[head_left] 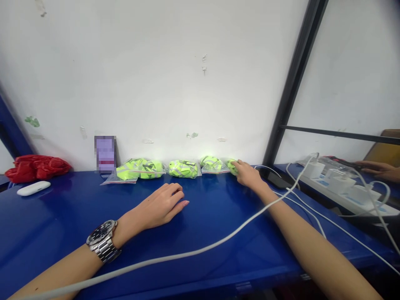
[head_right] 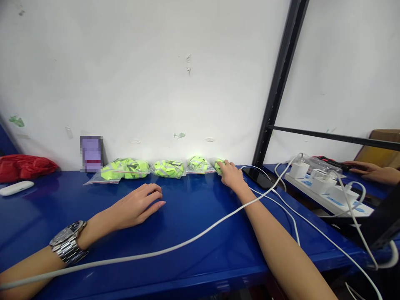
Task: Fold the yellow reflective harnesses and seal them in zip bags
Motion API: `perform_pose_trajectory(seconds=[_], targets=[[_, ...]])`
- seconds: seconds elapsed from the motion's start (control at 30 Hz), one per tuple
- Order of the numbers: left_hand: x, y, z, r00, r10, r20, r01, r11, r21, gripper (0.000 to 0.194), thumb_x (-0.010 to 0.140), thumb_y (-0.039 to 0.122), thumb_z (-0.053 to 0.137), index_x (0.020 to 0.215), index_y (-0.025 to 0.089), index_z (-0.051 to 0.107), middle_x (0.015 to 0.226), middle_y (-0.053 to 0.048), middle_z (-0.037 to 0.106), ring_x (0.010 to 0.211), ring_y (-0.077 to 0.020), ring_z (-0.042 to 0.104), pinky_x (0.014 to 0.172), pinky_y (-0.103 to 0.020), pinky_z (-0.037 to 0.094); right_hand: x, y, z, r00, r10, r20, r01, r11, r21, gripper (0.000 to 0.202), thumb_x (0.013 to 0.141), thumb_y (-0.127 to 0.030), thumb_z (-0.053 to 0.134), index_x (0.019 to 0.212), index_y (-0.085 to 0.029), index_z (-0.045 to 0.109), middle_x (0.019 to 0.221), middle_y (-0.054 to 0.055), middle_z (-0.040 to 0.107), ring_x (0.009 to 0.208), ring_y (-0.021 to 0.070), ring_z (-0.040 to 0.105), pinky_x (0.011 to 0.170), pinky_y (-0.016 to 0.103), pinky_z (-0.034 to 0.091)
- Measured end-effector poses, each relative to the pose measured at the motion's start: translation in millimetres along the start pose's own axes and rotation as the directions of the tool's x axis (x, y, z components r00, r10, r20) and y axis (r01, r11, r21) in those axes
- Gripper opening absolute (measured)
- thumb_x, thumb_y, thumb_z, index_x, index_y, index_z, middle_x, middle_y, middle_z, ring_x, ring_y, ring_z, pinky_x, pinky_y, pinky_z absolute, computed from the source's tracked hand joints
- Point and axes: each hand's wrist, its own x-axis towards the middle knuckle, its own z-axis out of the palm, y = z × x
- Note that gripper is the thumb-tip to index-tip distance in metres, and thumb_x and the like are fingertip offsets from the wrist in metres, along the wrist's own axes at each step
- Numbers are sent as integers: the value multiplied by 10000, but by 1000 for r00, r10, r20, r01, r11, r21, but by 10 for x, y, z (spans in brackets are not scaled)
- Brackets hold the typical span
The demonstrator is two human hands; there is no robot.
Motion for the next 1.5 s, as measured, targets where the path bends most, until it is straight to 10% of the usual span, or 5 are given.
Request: perform_pose_trajectory(seconds=[0.2,0.4,0.83,1.13,1.5], targets=[[8,-13,16,999,-4,-41,4,1000,5,247,983,291,387,983,147,588,984,-95,590,885,-198,569,798,-347,464,-1,-4,-188,904,333,-270,-306,942,136,454,942,-361,355,1326,-142,462,1065,208,624,918,345,636,735,452,484],[50,66,25,982,-42,-182,43,999,3,174,969,272,412,906,145,513,858,-67,565,750,-172,529,692,-314,454,-114,-354,-442,708,269,-653,299,724,622,479,845,-505,536,1132,-138,646,874,92,718,795,243,661,725,321,491],[131,520,-3,916,-73,-394,153,973,175,330,840,473,549,688,193,464,574,-16,524,508,-169,503,480,-305,370,-791,-1289,-582,823,-472,-317,567,640,518,475,973,-506,317,963,-152,634,794,88,684,584,170,599,564,276,375],[116,388,45,935,-255,-246,268,963,20,240,961,215,306,805,179,485,700,-39,578,572,-160,534,527,-278,375,-880,-1356,-503,849,-369,-379,484,252,838,629,934,-362,485,1457,-223,165,753,-12,599,586,130,586,539,245,448],[155,325,-51,839,-543,41,414,587,-696,262,906,400,498,770,175,509,542,51,501,430,-85,459,421,-192,349,-830,-1385,-391,915,-288,-282,380,383,842,401,897,-460,518,610,-191,441,537,-32,460,498,98,426,487,241,321]])
